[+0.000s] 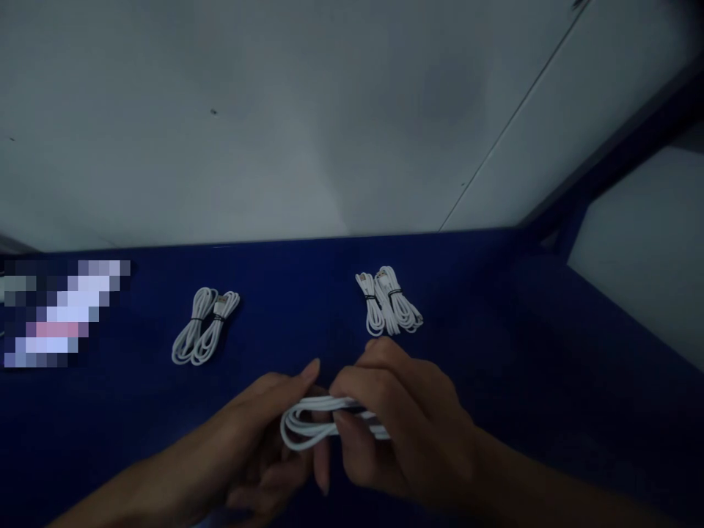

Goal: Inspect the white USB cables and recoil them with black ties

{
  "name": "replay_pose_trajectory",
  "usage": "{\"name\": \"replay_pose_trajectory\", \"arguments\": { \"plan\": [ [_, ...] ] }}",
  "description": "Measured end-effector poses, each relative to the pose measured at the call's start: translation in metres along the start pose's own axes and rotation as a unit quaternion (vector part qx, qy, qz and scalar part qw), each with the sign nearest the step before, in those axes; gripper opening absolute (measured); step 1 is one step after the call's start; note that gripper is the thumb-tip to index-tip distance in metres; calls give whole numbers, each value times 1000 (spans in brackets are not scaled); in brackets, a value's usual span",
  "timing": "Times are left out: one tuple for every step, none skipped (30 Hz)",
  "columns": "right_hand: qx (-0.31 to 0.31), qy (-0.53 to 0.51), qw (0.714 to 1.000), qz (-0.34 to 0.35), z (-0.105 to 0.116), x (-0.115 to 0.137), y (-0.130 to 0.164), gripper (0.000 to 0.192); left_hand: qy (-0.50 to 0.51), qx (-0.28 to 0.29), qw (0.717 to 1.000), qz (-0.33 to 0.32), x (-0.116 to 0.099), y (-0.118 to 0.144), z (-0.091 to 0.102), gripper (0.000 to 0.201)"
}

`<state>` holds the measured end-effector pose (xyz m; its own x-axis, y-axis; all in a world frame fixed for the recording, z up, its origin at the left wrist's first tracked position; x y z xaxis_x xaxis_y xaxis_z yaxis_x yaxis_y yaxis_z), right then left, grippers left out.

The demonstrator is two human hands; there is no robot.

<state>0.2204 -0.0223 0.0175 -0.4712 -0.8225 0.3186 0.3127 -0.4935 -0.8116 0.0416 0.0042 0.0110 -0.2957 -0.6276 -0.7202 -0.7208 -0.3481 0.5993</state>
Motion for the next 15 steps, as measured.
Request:
{"name": "replay_pose_trajectory", "arguments": {
  "plan": [
    [5, 5, 1000, 2, 0, 0, 0, 13, 4, 6, 1000, -2, 0, 0, 0, 74],
    [11, 4, 1000, 3, 0, 0, -1, 15, 12, 15, 1000, 1, 1, 1, 0, 73],
    [8, -4, 1000, 12, 0, 1, -3, 18, 23, 22, 999, 7, 3, 1, 1, 70],
    [2, -15, 1000, 22, -1, 1, -4, 19, 34, 27, 999, 19, 6, 1, 3, 67],
    [-2, -27, 999, 31, -1, 2, -6, 19, 42, 26, 998, 33, 9, 1, 5, 63],
    [-6, -37, 999, 38, -2, 3, -7, 19, 45, 19, 998, 46, 12, 1, 7, 59],
    [-8, -43, 998, 44, -3, 3, -8, 18, 43, 8, 997, 57, 14, 2, 8, 56],
    [-5, -44, 998, 46, -3, 3, -9, 16, 37, -4, 997, 63, 16, 2, 9, 54],
    [3, -44, 998, 43, -4, 2, -9, 14, 28, -18, 997, 63, 17, 3, 10, 54],
    [9, -47, 998, 40, -4, 1, -8, 13, 17, -34, 997, 61, 17, 4, 9, 54],
    [12, -53, 998, 40, -4, 1, -7, 12, 5, -57, 997, 55, 17, 6, 7, 54],
    [15, -57, 998, 34, -4, 0, -5, 13, -7, -80, 996, 50, 17, 7, 5, 55],
    [16, -61, 998, 25, -4, -1, -4, 17, -18, -119, 992, 47, 18, 9, 3, 55],
    [9, -62, 998, 14, -4, -2, -2, 21, -30, -157, 986, 40, 18, 11, 1, 55],
    [5, -63, 998, 1, -4, -3, -1, 25, -42, -198, 979, 35, 20, 13, 0, 54]
  ]
}}
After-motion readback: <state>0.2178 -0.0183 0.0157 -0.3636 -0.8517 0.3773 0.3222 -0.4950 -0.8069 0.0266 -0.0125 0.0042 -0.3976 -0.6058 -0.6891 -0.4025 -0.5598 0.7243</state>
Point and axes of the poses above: each hand's wrist, its own y-axis away from the middle knuckle, its own z-axis out of the back of the hand, x = y × z, the point moved 3 cm from there along -y, towards the middle knuckle, and after that the axes turned 6 degrees about -y, right-handed, at the moved point
